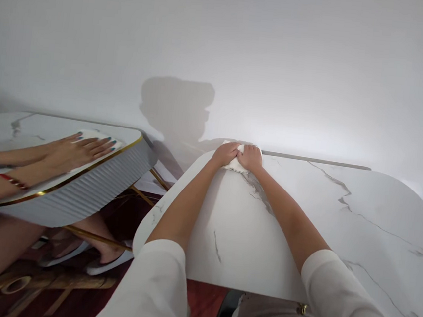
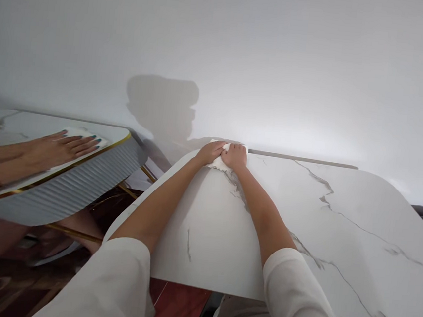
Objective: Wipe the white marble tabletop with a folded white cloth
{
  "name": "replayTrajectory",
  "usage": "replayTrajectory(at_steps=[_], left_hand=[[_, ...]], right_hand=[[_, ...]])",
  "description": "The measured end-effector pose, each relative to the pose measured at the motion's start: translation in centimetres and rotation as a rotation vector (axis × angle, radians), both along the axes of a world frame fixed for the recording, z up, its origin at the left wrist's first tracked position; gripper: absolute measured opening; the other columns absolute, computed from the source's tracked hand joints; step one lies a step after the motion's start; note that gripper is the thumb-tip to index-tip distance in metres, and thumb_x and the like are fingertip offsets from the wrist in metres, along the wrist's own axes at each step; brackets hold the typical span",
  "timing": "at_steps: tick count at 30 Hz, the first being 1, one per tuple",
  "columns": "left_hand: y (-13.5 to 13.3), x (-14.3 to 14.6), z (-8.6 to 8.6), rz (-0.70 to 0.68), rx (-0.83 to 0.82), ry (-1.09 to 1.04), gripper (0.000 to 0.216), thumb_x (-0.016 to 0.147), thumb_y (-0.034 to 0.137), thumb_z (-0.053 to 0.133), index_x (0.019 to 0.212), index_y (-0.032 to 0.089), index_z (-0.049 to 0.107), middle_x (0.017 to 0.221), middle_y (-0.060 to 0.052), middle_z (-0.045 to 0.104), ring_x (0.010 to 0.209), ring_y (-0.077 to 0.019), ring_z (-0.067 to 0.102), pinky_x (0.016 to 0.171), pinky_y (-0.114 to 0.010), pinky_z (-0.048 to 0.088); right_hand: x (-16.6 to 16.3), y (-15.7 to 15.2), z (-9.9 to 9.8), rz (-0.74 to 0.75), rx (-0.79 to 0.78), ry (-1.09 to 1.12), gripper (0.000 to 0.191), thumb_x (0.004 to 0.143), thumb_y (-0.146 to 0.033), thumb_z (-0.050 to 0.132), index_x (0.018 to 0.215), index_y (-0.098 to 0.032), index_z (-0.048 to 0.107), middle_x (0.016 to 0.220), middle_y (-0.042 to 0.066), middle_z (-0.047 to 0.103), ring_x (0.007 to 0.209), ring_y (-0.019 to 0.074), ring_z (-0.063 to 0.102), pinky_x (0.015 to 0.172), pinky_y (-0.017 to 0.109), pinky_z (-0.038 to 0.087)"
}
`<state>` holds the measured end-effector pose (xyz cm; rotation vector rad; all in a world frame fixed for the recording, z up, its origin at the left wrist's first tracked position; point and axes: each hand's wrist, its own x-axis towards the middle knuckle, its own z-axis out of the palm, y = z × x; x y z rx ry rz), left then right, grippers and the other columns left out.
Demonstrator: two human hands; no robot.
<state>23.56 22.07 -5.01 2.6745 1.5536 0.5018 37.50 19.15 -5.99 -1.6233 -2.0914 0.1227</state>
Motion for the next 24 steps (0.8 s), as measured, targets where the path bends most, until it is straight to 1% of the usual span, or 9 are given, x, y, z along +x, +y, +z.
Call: replayTrajectory(at_steps=[4,7,10,12,14,17,19,20,24], left_hand=[[-2.3,-0.3,-0.3,-0.055,0.052,0.076,0.049,0.089,0.02,0.028,0.132,0.01,0.047,0.138,-0.013,0.051,0.13,-0.0234,0.043,0.11,-0.038,0.033],[-5.1,-0.9,-0.4,-0.083,0.039,0.129,0.051,0.09,0.022,0.026,0.136,0.006,0.042,0.145,-0.015,0.043,0.137,-0.0234,0.034,0.114,-0.039,0.027],[-8.9,-1.8,-0.4,-0.08,0.002,0.15,0.054,0.092,0.027,0.023,0.14,0.006,0.036,0.149,-0.014,0.037,0.14,-0.0228,0.03,0.117,-0.039,0.024],[-12.2,-2.6,-0.5,-0.089,-0.012,0.165,0.056,0.093,0.03,0.022,0.142,0.004,0.033,0.15,-0.016,0.035,0.141,-0.0232,0.028,0.118,-0.04,0.021],[-15.7,-3.5,-0.7,-0.099,-0.014,0.172,0.059,0.094,0.033,0.02,0.143,0.002,0.031,0.151,-0.017,0.033,0.142,-0.0237,0.025,0.119,-0.04,0.018],[-20.8,-4.8,-1.0,-0.085,0.01,0.166,0.058,0.095,0.036,0.019,0.146,0.012,0.028,0.153,-0.01,0.031,0.143,-0.0222,0.024,0.119,-0.041,0.02],[-23.6,-5.2,-0.9,-0.073,0.026,0.168,0.057,0.095,0.036,0.019,0.147,0.015,0.028,0.153,-0.008,0.032,0.143,-0.0219,0.025,0.119,-0.041,0.021],[-24.7,-5.3,-0.9,-0.066,0.027,0.171,0.057,0.095,0.036,0.019,0.147,0.014,0.028,0.153,-0.009,0.032,0.142,-0.0221,0.026,0.119,-0.041,0.021],[-27.8,-4.1,-0.6,-0.031,0.014,0.189,0.057,0.095,0.036,0.019,0.146,0.013,0.028,0.152,-0.011,0.034,0.141,-0.0227,0.028,0.117,-0.043,0.024]], right_hand=[[0.0,-2.2,-0.2,0.017,-0.002,-0.013,0.054,0.092,-0.029,0.035,0.137,0.0,0.041,0.145,0.019,0.042,0.137,0.0292,0.031,0.111,0.041,0.022],[-0.4,-5.4,-0.3,0.003,-0.022,-0.018,0.058,0.092,-0.028,0.033,0.142,0.003,0.035,0.15,0.019,0.035,0.14,0.0299,0.027,0.113,0.041,0.019],[-1.2,-9.9,-0.3,-0.006,0.009,-0.023,0.06,0.092,-0.028,0.034,0.142,0.006,0.034,0.149,0.023,0.034,0.139,0.0319,0.027,0.113,0.043,0.019],[-1.6,-13.3,-0.1,0.004,0.018,-0.033,0.061,0.092,-0.027,0.034,0.142,0.007,0.032,0.149,0.025,0.033,0.139,0.0336,0.027,0.113,0.045,0.02],[-2.1,-16.9,0.1,0.045,-0.01,-0.052,0.062,0.092,-0.027,0.034,0.142,0.009,0.031,0.15,0.026,0.03,0.14,0.0349,0.026,0.113,0.047,0.02],[-2.4,-21.6,0.6,0.138,-0.06,-0.056,0.064,0.092,-0.028,0.035,0.143,0.01,0.028,0.151,0.027,0.026,0.141,0.0358,0.022,0.115,0.047,0.017],[-2.3,-23.9,0.9,0.194,-0.084,-0.049,0.065,0.092,-0.03,0.036,0.143,0.01,0.027,0.151,0.027,0.025,0.142,0.0359,0.02,0.115,0.047,0.016],[-2.2,-24.9,1.0,0.214,-0.092,-0.047,0.065,0.092,-0.03,0.036,0.143,0.01,0.027,0.151,0.027,0.025,0.142,0.0358,0.019,0.116,0.046,0.016],[-0.9,-27.4,1.1,0.255,-0.106,-0.05,0.065,0.093,-0.03,0.035,0.144,0.009,0.026,0.152,0.026,0.024,0.142,0.0351,0.018,0.116,0.045,0.015]])
